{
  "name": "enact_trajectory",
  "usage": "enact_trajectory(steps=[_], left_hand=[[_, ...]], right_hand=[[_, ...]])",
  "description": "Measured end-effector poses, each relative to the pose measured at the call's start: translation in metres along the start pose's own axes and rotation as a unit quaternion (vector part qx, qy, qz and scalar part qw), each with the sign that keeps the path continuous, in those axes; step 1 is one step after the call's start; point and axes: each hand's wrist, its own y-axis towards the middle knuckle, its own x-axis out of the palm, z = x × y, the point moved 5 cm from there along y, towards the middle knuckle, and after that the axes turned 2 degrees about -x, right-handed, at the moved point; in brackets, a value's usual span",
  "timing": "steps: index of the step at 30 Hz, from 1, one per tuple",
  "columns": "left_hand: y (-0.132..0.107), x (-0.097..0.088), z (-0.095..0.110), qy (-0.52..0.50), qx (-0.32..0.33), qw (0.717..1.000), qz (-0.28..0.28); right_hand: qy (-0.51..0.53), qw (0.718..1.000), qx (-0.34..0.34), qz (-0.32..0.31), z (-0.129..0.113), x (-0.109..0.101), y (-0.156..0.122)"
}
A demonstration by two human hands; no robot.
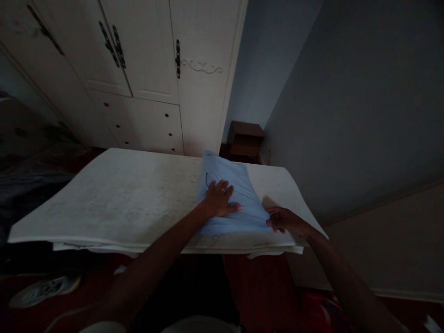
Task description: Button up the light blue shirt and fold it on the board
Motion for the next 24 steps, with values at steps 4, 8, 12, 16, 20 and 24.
enact_trajectory(steps=[4, 8, 12, 16, 20, 24], left_hand=[[-0.003, -0.004, 0.011, 0.013, 0.001, 0.999, -0.036], [-0.013, 0.001, 0.042, 0.008, 0.080, 0.996, -0.035], [-0.019, 0.016, 0.062, 0.006, 0.117, 0.993, -0.015], [-0.023, 0.027, 0.063, 0.025, 0.116, 0.993, 0.022], [-0.032, 0.029, 0.062, 0.042, 0.124, 0.987, 0.088], [-0.038, 0.030, 0.065, 0.046, 0.131, 0.983, 0.116]], right_hand=[[-0.099, 0.982, -0.129, 0.093, -0.037, -0.016, 0.008], [-0.173, 0.933, -0.287, 0.132, -0.100, -0.002, 0.030], [-0.281, 0.889, -0.336, 0.136, -0.147, 0.031, 0.090], [-0.384, 0.866, -0.285, 0.145, -0.163, 0.055, 0.166], [-0.432, 0.868, -0.192, 0.149, -0.155, 0.065, 0.218], [-0.434, 0.872, -0.154, 0.166, -0.145, 0.060, 0.241]])
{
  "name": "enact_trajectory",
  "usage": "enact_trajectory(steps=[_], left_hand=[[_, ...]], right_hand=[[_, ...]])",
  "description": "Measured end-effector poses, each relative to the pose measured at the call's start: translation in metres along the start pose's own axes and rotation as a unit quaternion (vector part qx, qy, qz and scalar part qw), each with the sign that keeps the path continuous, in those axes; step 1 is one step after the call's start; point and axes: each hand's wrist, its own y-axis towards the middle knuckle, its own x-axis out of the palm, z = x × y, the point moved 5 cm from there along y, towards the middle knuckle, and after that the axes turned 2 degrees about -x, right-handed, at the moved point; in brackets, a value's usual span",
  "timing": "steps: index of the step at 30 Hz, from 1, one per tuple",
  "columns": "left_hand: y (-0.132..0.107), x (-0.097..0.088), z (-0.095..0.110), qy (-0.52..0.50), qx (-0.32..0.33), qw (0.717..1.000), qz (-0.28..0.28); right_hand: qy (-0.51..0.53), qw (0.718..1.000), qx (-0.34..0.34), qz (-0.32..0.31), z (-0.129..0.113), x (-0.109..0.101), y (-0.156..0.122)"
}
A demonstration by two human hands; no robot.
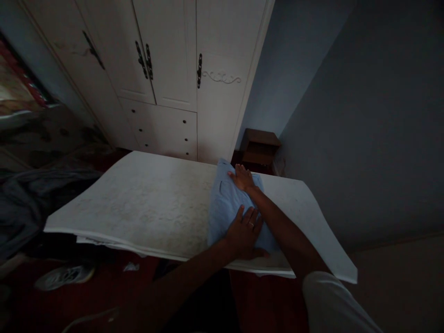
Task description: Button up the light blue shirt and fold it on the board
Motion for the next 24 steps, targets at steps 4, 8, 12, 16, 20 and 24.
enact_trajectory(steps=[4, 8, 12, 16, 20, 24], left_hand=[[-0.002, -0.002, 0.002, 0.008, 0.001, 1.000, 0.004], [-0.009, -0.002, 0.010, 0.016, 0.010, 1.000, 0.016], [-0.021, 0.009, 0.031, 0.028, 0.039, 0.999, 0.008], [-0.028, 0.011, 0.049, 0.038, 0.060, 0.997, 0.012], [-0.024, -0.013, 0.052, 0.037, 0.065, 0.996, 0.053], [-0.017, -0.042, 0.037, 0.030, 0.034, 0.995, 0.092]], right_hand=[[-0.016, 1.000, 0.007, 0.007, 0.010, 0.001, 0.007], [-0.028, 1.000, 0.014, -0.001, 0.015, -0.002, 0.011], [-0.032, 0.999, 0.001, -0.008, 0.013, -0.003, 0.012], [-0.036, 0.999, -0.006, -0.023, 0.014, -0.005, 0.012], [-0.060, 0.998, -0.008, -0.026, 0.030, -0.013, 0.004], [-0.094, 0.995, 0.016, -0.008, 0.065, -0.020, -0.010]])
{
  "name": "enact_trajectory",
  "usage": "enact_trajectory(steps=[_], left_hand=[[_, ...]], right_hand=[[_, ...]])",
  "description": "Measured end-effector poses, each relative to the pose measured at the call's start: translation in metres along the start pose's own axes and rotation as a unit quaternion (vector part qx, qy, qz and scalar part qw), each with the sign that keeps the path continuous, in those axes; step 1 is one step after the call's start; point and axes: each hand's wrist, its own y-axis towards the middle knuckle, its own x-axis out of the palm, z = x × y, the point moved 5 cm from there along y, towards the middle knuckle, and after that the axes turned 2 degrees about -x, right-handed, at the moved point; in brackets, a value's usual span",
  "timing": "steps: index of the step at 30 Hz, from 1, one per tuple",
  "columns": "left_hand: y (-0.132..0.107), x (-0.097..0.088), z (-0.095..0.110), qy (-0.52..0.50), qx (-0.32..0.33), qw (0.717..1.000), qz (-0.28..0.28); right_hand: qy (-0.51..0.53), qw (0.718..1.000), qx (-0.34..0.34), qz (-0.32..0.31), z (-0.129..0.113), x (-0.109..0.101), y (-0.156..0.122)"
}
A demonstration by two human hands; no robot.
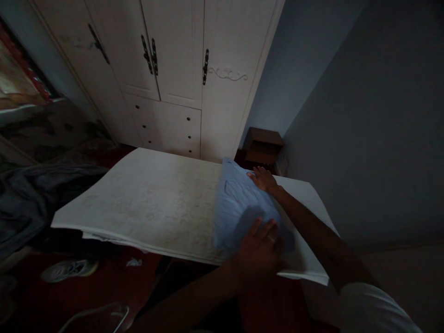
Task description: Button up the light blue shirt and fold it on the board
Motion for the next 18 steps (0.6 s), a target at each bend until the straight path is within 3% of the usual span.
enact_trajectory(steps=[4, 8, 11, 18], left_hand=[[0.003, -0.011, -0.042, 0.034, -0.132, 0.990, 0.029], [-0.013, -0.001, -0.087, 0.044, -0.252, 0.967, 0.005], [-0.028, 0.011, -0.098, 0.018, -0.237, 0.971, -0.019], [-0.053, 0.017, -0.089, -0.006, -0.206, 0.979, 0.008]], right_hand=[[0.021, 0.999, 0.012, 0.023, 0.026, 0.011, -0.009], [0.025, 0.998, 0.015, 0.056, 0.035, 0.021, -0.008], [0.026, 0.997, 0.009, 0.076, 0.037, 0.025, -0.004], [0.035, 0.993, -0.020, 0.108, 0.041, 0.021, -0.003]])
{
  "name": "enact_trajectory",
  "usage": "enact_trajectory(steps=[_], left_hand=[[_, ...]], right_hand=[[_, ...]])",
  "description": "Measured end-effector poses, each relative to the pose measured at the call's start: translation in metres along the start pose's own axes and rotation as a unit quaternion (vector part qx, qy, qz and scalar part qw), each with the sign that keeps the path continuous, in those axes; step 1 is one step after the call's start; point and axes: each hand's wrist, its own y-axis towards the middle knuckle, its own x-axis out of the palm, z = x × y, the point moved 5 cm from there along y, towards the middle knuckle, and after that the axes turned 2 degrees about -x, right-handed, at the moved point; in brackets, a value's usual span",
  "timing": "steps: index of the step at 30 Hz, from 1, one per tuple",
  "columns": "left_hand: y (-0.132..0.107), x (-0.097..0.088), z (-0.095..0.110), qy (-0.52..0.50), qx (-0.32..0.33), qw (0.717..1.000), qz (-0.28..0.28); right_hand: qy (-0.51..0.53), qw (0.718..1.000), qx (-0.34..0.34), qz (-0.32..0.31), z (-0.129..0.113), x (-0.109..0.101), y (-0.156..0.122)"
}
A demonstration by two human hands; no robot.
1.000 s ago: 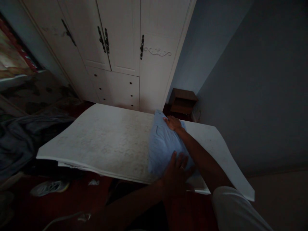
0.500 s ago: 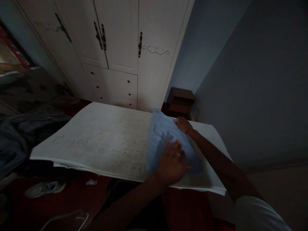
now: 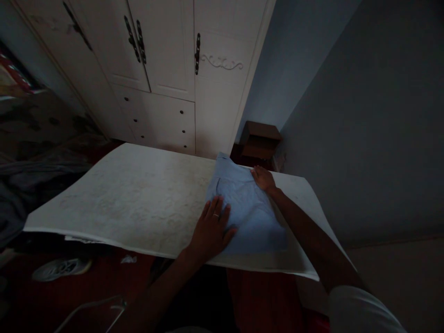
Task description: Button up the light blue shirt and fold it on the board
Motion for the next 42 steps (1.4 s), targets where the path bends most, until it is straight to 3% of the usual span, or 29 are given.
enact_trajectory(steps=[4, 7, 9, 12, 14, 15, 17, 21, 24, 27, 31, 33, 38, 40, 42], left_hand=[[-0.023, -0.002, -0.003, -0.064, -0.042, 0.997, 0.016], [-0.037, -0.005, -0.013, -0.198, -0.126, 0.972, -0.014], [-0.044, -0.010, -0.026, -0.319, -0.233, 0.918, -0.015], [-0.051, -0.020, -0.048, -0.497, -0.382, 0.779, 0.021], [-0.053, -0.028, -0.058, -0.590, -0.415, 0.691, 0.045], [-0.054, -0.031, -0.062, -0.617, -0.421, 0.662, 0.052], [-0.059, -0.036, -0.065, -0.636, -0.434, 0.637, 0.045], [-0.070, -0.034, -0.059, -0.624, -0.438, 0.648, 0.003], [-0.077, -0.028, -0.052, -0.636, -0.432, 0.639, -0.012], [-0.081, -0.024, -0.050, -0.633, -0.444, 0.633, -0.040], [-0.080, -0.024, -0.050, -0.610, -0.428, 0.662, -0.079], [-0.079, -0.025, -0.048, -0.579, -0.402, 0.703, -0.093], [-0.073, -0.034, -0.031, -0.327, -0.324, 0.885, -0.072], [-0.069, -0.036, -0.022, -0.219, -0.313, 0.922, -0.066], [-0.065, -0.037, -0.015, -0.144, -0.308, 0.938, -0.069]], right_hand=[[0.013, 1.000, 0.006, 0.019, -0.002, -0.003, -0.003], [0.025, 0.999, 0.020, 0.030, -0.002, -0.003, -0.006], [0.036, 0.998, 0.031, 0.037, -0.002, -0.004, -0.010], [0.060, 0.997, 0.040, 0.042, -0.001, -0.010, -0.021], [0.077, 0.995, 0.040, 0.040, -0.002, -0.017, -0.031], [0.090, 0.994, 0.040, 0.040, -0.002, -0.021, -0.038], [0.129, 0.990, 0.043, 0.042, -0.005, -0.029, -0.055], [0.193, 0.979, 0.044, 0.050, -0.018, -0.046, -0.099], [0.196, 0.979, -0.019, 0.044, -0.038, -0.059, -0.134], [0.176, 0.979, -0.104, 0.003, -0.056, -0.065, -0.163], [0.181, 0.970, -0.147, -0.068, -0.063, -0.060, -0.182], [0.183, 0.970, -0.143, -0.078, -0.063, -0.060, -0.182], [0.129, 0.982, -0.128, -0.053, -0.080, -0.075, -0.163], [0.123, 0.984, -0.126, -0.025, -0.098, -0.085, -0.153], [0.143, 0.980, -0.140, -0.005, -0.118, -0.093, -0.145]])
